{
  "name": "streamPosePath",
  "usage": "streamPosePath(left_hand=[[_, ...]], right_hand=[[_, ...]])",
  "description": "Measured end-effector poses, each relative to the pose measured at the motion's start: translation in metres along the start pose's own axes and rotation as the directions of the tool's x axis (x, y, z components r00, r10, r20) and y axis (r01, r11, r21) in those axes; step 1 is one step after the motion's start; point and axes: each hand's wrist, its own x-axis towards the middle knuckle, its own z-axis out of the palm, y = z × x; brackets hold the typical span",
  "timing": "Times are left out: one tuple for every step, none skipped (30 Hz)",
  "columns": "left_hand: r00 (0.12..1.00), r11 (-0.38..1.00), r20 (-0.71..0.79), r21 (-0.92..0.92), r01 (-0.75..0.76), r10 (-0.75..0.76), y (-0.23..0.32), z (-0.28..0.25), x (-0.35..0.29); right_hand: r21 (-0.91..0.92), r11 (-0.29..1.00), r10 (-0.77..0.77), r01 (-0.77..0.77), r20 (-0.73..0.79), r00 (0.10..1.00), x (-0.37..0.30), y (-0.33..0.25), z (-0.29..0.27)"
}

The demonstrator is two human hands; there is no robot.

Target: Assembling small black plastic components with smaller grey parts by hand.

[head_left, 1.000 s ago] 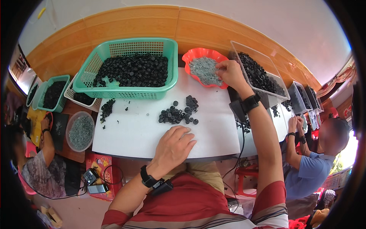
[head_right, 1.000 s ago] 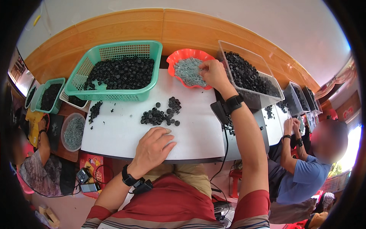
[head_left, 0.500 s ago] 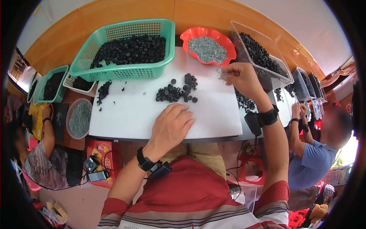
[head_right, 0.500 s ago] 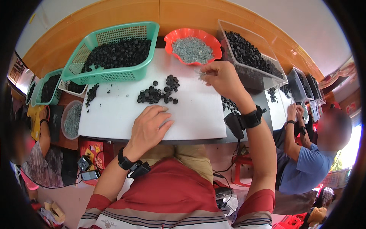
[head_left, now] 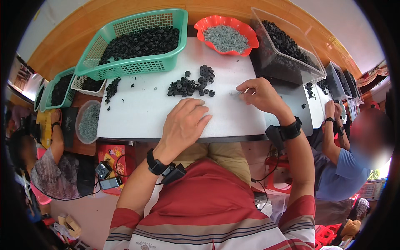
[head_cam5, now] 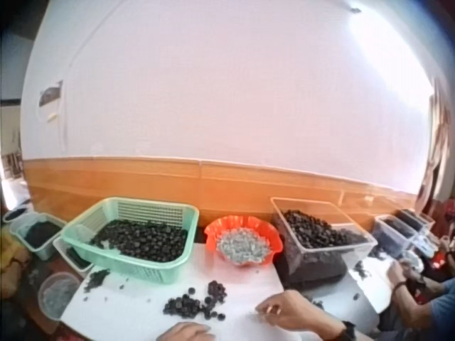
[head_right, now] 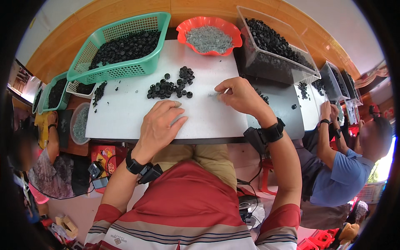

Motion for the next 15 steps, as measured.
streamPosePath(left_hand=[[1.000,1.000,0.004,0.004,0.000,0.000,0.000,0.000,0.000],[1.000,1.000,0.001,0.008,-0.002,0.002,0.001,0.000,0.000],[1.000,1.000,-0.002,0.011,-0.005,0.005,0.001,0.000,0.000],[1.000,1.000,0.002,0.014,-0.007,0.007,0.001,0.000,0.000],[1.000,1.000,-0.002,0.014,-0.004,0.004,0.001,0.001,0.000],[1.000,1.000,-0.007,0.015,-0.001,0.001,0.001,0.002,0.000],[1.000,1.000,-0.004,0.018,-0.002,0.002,0.002,0.002,0.000],[1.000,1.000,-0.001,0.023,-0.002,0.002,0.002,0.002,0.000],[1.000,1.000,0.000,0.027,-0.003,0.003,0.002,0.002,0.000],[1.000,1.000,0.002,0.031,-0.005,0.005,0.002,0.001,0.000],[1.000,0.999,0.003,0.037,-0.004,0.004,0.002,0.001,0.000],[1.000,0.999,0.004,0.042,-0.005,0.005,0.003,0.002,0.000],[1.000,0.999,0.006,0.044,-0.009,0.009,0.003,0.002,0.001],[1.000,0.999,0.004,0.044,-0.009,0.009,0.002,0.002,0.001],[1.000,0.999,0.003,0.045,-0.008,0.008,0.003,0.003,0.001]], right_hand=[[-0.043,0.997,-0.069,0.069,-0.010,0.998,-0.001,0.003,0.001],[-0.038,0.997,-0.070,0.070,-0.011,0.997,-0.001,0.005,0.002],[-0.054,0.995,-0.088,0.086,-0.024,0.996,-0.002,0.007,0.003],[-0.071,0.992,-0.105,0.102,-0.037,0.994,-0.003,0.009,0.004],[-0.066,0.993,-0.105,0.103,-0.040,0.994,-0.004,0.010,0.004],[-0.056,0.994,-0.095,0.092,-0.047,0.994,-0.005,0.010,0.003],[-0.046,0.996,-0.083,0.081,-0.055,0.995,-0.006,0.010,0.003],[-0.042,0.996,-0.085,0.082,-0.057,0.995,-0.007,0.009,0.003],[-0.020,0.997,-0.070,0.069,-0.062,0.996,-0.008,0.008,0.003],[0.001,0.998,-0.056,0.056,-0.067,0.996,-0.009,0.007,0.003],[0.005,0.998,-0.057,0.058,-0.069,0.996,-0.010,0.009,0.004],[0.014,0.998,-0.065,0.067,-0.086,0.994,-0.011,0.011,0.004],[0.023,0.997,-0.073,0.076,-0.102,0.992,-0.011,0.014,0.005],[0.025,0.997,-0.074,0.077,-0.107,0.992,-0.011,0.017,0.006],[0.054,0.994,-0.085,0.092,-0.116,0.990,-0.011,0.021,0.007]])
